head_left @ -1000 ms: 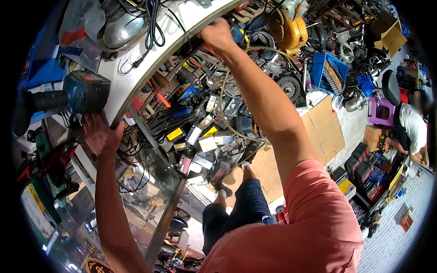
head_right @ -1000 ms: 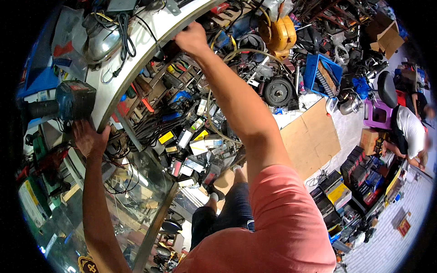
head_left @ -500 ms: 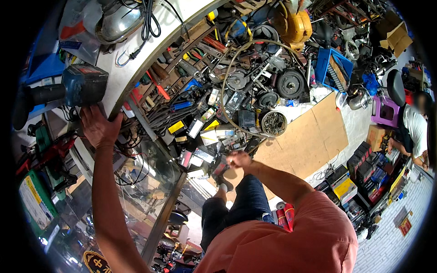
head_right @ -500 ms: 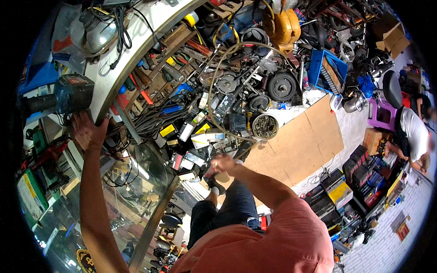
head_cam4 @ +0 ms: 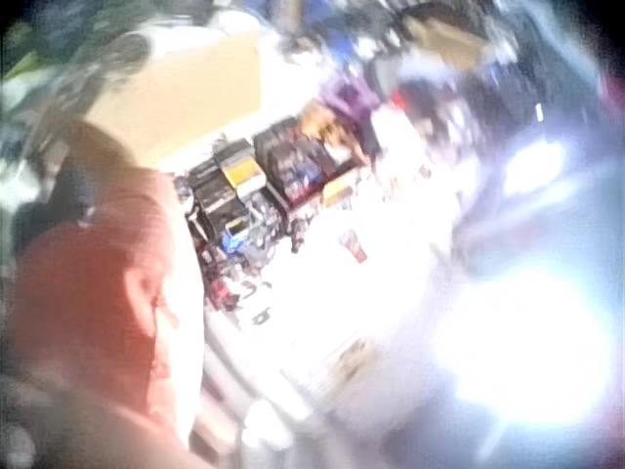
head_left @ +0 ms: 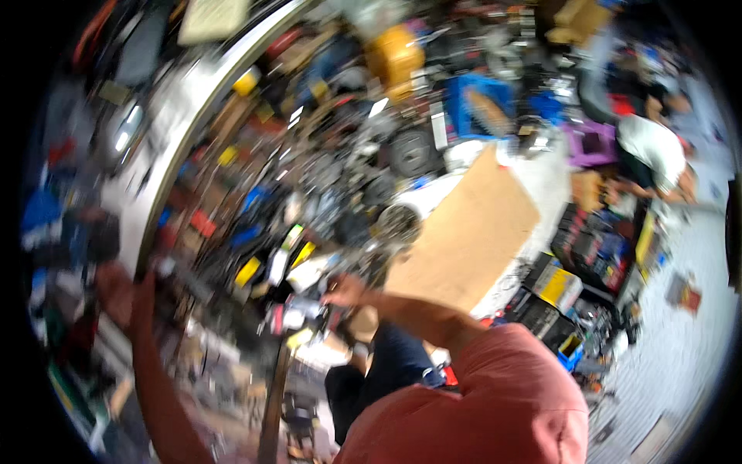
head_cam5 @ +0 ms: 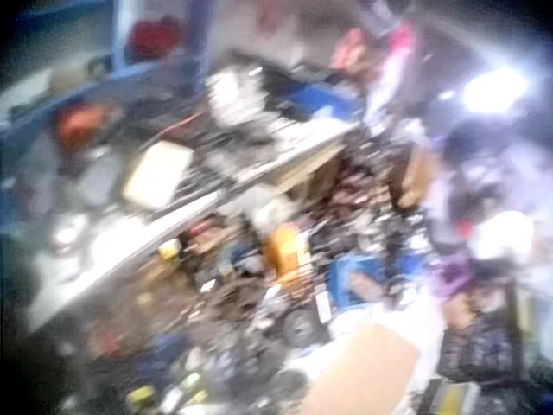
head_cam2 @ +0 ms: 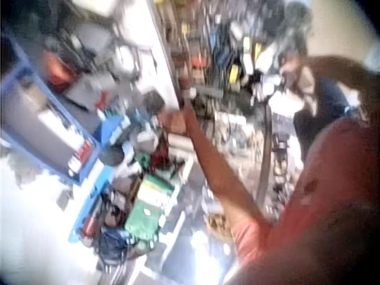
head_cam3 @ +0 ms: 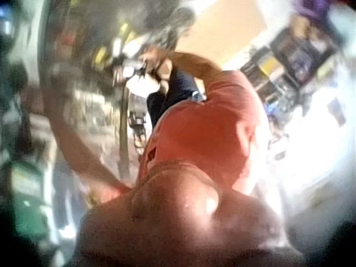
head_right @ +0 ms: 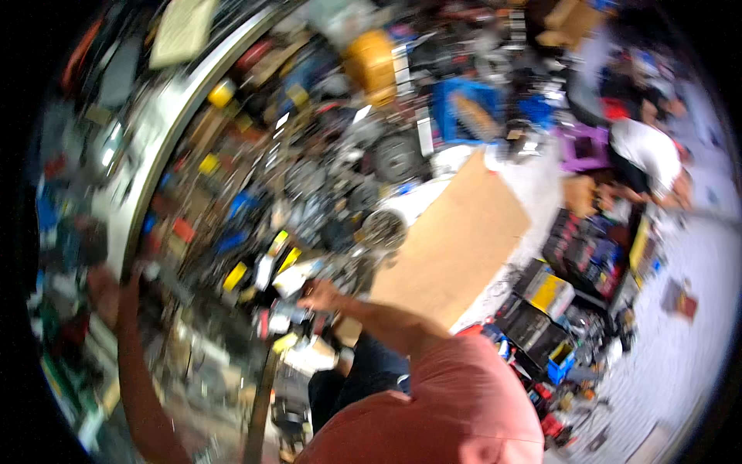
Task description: The person sits on the floor and works on a small tire mounted on a wooden block. They use a screwdriver to pry the tire bead from the rim, then retrieve a yellow lubricant bottle from a shelf and apply it to the rim. The person continues to use the screwdriver to separate the tire from the rim.
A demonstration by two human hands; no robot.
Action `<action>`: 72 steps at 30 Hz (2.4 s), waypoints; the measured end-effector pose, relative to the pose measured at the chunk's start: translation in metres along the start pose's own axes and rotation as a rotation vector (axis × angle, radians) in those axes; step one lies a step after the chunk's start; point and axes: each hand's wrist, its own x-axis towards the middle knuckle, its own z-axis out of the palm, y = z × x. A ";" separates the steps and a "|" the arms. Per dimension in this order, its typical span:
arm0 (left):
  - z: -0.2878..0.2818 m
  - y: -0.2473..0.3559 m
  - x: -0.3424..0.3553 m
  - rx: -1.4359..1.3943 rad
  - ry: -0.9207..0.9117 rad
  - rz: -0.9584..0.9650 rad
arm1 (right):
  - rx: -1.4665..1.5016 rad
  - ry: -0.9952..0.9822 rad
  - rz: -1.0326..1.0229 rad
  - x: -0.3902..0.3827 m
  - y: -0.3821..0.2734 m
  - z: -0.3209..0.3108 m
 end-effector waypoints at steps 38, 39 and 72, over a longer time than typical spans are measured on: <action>-0.070 0.022 0.000 -0.467 0.010 -0.130 | -0.450 0.418 -0.224 -0.112 0.166 -0.109; -0.065 0.026 0.000 -0.479 0.015 -0.129 | -0.539 0.446 -0.135 -0.105 0.184 -0.109; -0.073 0.020 0.001 -0.396 0.083 -0.158 | -0.614 0.294 -0.002 -0.051 0.148 -0.086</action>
